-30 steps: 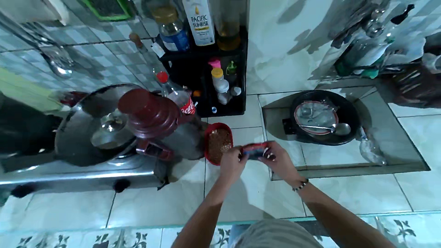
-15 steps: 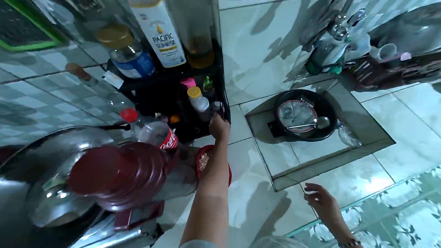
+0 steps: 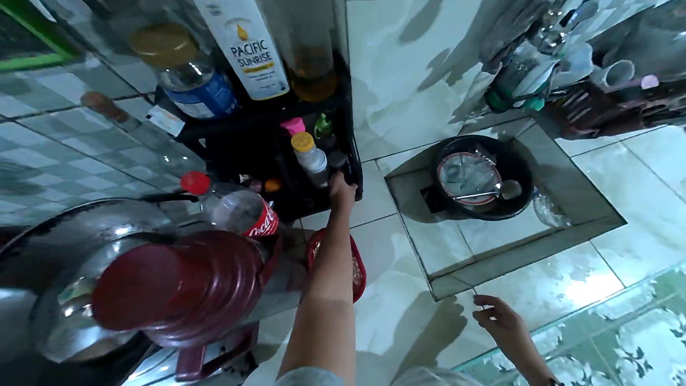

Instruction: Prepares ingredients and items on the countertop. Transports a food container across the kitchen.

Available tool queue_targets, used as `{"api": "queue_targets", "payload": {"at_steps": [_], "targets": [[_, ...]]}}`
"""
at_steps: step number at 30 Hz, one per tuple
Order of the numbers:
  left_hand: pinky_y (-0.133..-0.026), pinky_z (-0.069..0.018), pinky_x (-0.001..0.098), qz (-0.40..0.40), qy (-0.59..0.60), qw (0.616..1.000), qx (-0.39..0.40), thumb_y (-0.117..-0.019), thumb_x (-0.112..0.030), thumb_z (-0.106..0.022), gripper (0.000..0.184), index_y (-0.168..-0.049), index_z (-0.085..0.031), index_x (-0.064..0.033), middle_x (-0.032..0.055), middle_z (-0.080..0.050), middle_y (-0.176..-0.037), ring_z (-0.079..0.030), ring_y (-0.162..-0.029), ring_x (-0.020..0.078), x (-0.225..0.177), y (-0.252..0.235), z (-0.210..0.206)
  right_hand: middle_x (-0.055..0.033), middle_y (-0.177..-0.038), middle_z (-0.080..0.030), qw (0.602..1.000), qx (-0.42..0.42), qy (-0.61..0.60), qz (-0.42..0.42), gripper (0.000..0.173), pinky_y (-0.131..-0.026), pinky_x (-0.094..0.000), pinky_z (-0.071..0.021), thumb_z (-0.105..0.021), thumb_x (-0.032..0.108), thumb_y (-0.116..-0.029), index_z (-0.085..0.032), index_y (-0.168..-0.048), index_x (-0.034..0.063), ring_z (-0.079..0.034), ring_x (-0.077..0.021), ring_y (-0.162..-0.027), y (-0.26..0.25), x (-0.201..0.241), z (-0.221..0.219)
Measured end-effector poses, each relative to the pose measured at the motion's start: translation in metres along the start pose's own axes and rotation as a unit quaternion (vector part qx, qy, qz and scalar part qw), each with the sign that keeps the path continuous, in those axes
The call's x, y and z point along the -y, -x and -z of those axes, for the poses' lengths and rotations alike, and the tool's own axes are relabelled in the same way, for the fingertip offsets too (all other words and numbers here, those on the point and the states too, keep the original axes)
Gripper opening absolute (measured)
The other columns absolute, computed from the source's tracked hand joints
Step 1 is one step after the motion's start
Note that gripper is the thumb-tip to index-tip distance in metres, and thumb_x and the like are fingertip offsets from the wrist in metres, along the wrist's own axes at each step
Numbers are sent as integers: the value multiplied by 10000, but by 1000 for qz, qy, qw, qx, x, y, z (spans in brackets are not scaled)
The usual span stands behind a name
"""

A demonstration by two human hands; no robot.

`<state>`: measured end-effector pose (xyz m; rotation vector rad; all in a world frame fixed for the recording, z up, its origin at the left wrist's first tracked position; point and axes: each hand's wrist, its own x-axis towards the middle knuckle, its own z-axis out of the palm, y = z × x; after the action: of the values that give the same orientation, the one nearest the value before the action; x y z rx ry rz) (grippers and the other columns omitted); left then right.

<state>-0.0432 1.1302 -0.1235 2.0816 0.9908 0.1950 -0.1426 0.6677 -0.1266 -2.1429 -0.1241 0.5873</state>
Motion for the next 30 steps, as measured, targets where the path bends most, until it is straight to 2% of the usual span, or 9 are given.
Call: {"api": "queue_targets", "payload": {"at_steps": [3, 6, 9, 12, 16, 20, 26, 28, 30], "targets": [[-1071, -440, 634, 35, -96, 995, 21, -923, -88, -695, 438, -1341, -606, 9, 271, -581, -1379, -545, -1306, 439, -7, 21, 27, -157, -1225, -670, 1000, 5, 7, 4, 352, -751, -350, -615, -704, 34, -904, -648, -1250, -1, -711, -191, -882, -3, 2, 3], [-1017, -478, 616, 104, -193, 975, -27, -984, -40, -543, 352, -1326, -622, -8, 241, -590, -1388, -584, -1268, 420, -15, 42, 45, -155, -1224, -670, 1000, 3, 12, 4, 338, -757, -359, -617, -697, 36, -915, -655, -1249, 9, -712, -196, -888, -4, 0, 5], [-927, -533, 603, 160, -252, 954, 6, -990, -43, -551, 268, -1223, -635, 62, 286, -614, -1298, -618, -1198, 444, -12, 43, 47, -158, -1226, -669, 1000, 7, 19, 6, 331, -760, -364, -612, -697, 33, -919, -656, -1247, 9, -708, -203, -892, -3, -1, 6], [-897, -541, 607, 161, -280, 946, 13, -990, -26, -549, 278, -1229, -609, 102, 318, -615, -1267, -628, -1175, 459, -4, 40, 38, -150, -1219, -673, 1000, 11, 19, 10, 335, -749, -360, -607, -697, 43, -910, -663, -1243, 18, -704, -197, -875, 0, -4, 6], [-880, -545, 617, 163, -292, 942, 5, -961, -3, -583, 297, -1244, -612, 84, 311, -628, -1254, -632, -1160, 468, 7, 33, 32, -161, -1226, -667, 1000, 21, 23, 0, 335, -761, -376, -611, -704, 27, -914, -662, -1246, 13, -705, -210, -878, 7, -12, 9], [-866, -546, 621, 175, -302, 937, 15, -999, -16, -527, 269, -1232, -622, 76, 306, -634, -1253, -630, -1166, 474, 11, 28, 33, -173, -1212, -674, 999, 15, 30, 1, 308, -763, -374, -609, -710, 9, -910, -675, -1215, -2, -707, -214, -868, 16, -20, 14], [-878, -527, 674, 114, -302, 946, 18, -977, -43, -580, 251, -1192, -651, 64, 320, -636, -1240, -627, -1145, 509, 22, 30, 38, -194, -1225, -669, 999, 34, 35, -10, 304, -823, -404, -609, -716, 42, -927, -679, -1225, -11, -710, -258, -941, 24, -30, 20], [-878, -506, 706, 54, -293, 955, -7, -967, -65, -597, 241, -1167, -667, 50, 327, -639, -1222, -621, -1133, 527, 18, 36, 36, -189, -1255, -662, 998, 46, 34, -22, 306, -864, -405, -601, -706, 67, -943, -676, -1239, -4, -709, -257, -977, 27, -25, 25], [-915, -467, 730, -14, -254, 967, -21, -985, -103, -586, 282, -1243, -654, -11, 307, -631, -1253, -597, -1169, 524, 1, 47, 38, -177, -1250, -662, 999, 48, 10, -16, 299, -873, -388, -594, -685, 83, -955, -674, -1243, 2, -702, -236, -983, 32, -18, 29]]}}
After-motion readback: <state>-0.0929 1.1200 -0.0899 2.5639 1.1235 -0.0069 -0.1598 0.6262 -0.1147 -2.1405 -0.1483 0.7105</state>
